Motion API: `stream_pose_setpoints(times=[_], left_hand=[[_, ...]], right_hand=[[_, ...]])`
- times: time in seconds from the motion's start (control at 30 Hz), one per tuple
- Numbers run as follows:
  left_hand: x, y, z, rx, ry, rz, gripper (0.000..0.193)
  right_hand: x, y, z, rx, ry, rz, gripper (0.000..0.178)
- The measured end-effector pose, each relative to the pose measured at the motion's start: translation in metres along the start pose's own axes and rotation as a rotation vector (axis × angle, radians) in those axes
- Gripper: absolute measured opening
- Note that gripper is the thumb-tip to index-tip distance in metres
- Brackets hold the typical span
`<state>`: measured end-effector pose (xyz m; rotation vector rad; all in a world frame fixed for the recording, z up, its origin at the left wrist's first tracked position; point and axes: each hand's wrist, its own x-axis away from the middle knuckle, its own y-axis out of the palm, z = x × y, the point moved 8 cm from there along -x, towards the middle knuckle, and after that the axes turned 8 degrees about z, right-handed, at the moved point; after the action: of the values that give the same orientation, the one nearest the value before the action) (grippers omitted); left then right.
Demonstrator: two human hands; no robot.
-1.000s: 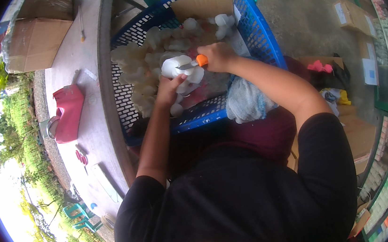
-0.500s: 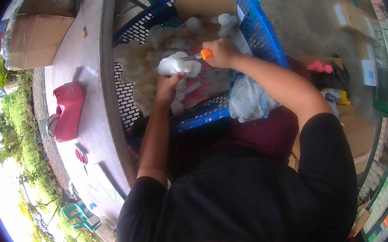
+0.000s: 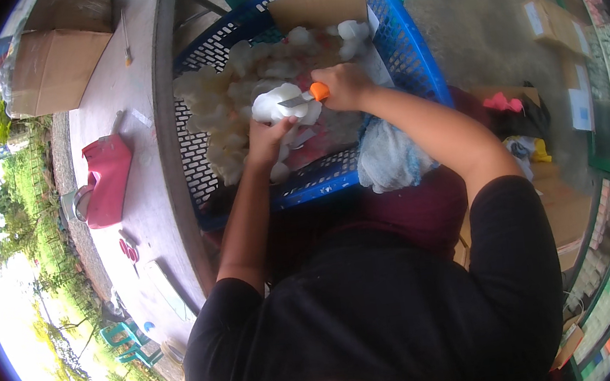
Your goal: The person holds a white wax-like object and uses an orange utility knife to trim and shape its edges. They repeatedly rotate the object, make small cuts, and place trimmed pieces into a blue basket. The person continues this process throughout the clip.
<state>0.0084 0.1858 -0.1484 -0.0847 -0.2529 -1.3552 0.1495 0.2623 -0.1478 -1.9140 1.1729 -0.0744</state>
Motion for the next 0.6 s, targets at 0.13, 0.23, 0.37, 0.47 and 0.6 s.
stream_pose_setpoints(times=[0.13, 0.23, 0.37, 0.47, 0.6], left_hand=[[0.007, 0.009, 0.007, -0.079, 0.077, -0.098, 0.05], [0.016, 0.034, 0.01, 0.017, 0.079, -0.197, 0.05], [0.013, 0.027, 0.002, 0.015, -0.173, -0.121, 0.051], [0.009, 0.01, -0.011, 0.206, -0.325, -0.003, 0.051], [0.013, 0.011, 0.0, 0.316, -0.314, -0.031, 0.051]], right_hand=[[0.001, 0.004, 0.034, 0.084, 0.292, -0.022, 0.022], [0.009, 0.011, 0.065, 0.176, 0.383, -0.086, 0.023], [0.001, 0.01, 0.059, 0.069, 0.497, -0.093, 0.032], [0.001, 0.009, 0.078, 0.055, 0.549, -0.02, 0.036], [0.004, 0.021, 0.1, -0.169, 0.57, -0.057, 0.033]])
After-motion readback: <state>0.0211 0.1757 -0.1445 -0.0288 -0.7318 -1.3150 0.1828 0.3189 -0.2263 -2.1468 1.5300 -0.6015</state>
